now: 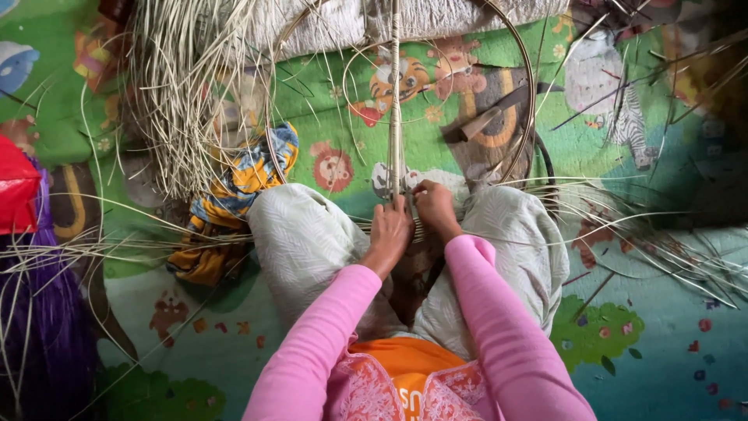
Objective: The person is weaving thin bamboo strips around a circular frame while sitting on the floor.
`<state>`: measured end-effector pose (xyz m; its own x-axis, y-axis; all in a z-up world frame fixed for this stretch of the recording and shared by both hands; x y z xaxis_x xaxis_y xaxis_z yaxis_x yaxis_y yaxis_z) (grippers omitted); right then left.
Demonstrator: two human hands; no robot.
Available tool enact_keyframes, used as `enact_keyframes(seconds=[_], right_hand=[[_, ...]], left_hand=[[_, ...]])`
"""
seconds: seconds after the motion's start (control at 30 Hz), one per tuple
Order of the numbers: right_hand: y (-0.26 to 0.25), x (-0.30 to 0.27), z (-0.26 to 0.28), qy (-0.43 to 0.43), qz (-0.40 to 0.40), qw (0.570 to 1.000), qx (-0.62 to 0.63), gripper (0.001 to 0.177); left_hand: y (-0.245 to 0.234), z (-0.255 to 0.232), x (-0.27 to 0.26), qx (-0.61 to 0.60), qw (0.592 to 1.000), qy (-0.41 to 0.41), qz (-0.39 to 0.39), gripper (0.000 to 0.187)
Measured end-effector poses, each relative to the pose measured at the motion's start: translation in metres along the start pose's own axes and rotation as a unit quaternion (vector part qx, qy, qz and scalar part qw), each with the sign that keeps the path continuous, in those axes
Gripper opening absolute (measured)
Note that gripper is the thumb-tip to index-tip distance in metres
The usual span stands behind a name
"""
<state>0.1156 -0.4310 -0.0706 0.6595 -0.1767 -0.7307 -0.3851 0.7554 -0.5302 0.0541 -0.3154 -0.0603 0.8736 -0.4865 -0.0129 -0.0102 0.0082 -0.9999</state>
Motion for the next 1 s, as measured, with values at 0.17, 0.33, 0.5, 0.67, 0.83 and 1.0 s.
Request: enact_keyframes(seconds=[0.17, 0.33, 0.5, 0.67, 0.83, 1.0], right_hand=[[0.008, 0.015, -0.008, 0.012, -0.013, 0.999, -0.039, 0.016], [0.019, 0.032, -0.022, 0.012, -0.017, 0.999, -0.035, 0.018], [0.004, 0.001, 0.002, 0.038, 0.009, 0.999, -0.025, 0.021], [-0.01, -0.022, 0.025, 0.055, 0.024, 0.997, -0.041, 0.024], [0.003, -0.006, 0.027, 0.047, 0.025, 0.997, -0.061, 0.026], [0.009, 0.0, 0.023, 0.035, 0.017, 0.997, -0.067, 0.024]], left_hand=[[0.001, 0.011, -0.004, -0.118, 0.992, -0.048, -0.013, 0.023], [-0.019, 0.056, 0.008, -0.383, 0.887, -0.258, -0.014, 0.034], [0.056, 0.075, 0.012, -0.437, 0.84, -0.323, 0.015, 0.028], [0.047, 0.077, 0.017, -0.446, 0.826, -0.342, 0.045, 0.021], [0.032, 0.081, 0.017, -0.45, 0.818, -0.355, 0.039, 0.014], [-0.002, 0.079, 0.018, -0.453, 0.828, -0.324, 0.06, 0.021]])
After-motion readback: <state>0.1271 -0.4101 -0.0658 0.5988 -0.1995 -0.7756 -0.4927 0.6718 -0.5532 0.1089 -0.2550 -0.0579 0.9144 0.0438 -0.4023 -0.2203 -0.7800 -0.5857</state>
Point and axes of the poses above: each hand's wrist, its own x-axis towards the middle knuckle, its own y-axis out of the palm, z = x × y, the point moved 3 cm from there along x, towards the middle knuckle, and after that the axes turned 12 degrees about y, right-handed, at the moved point
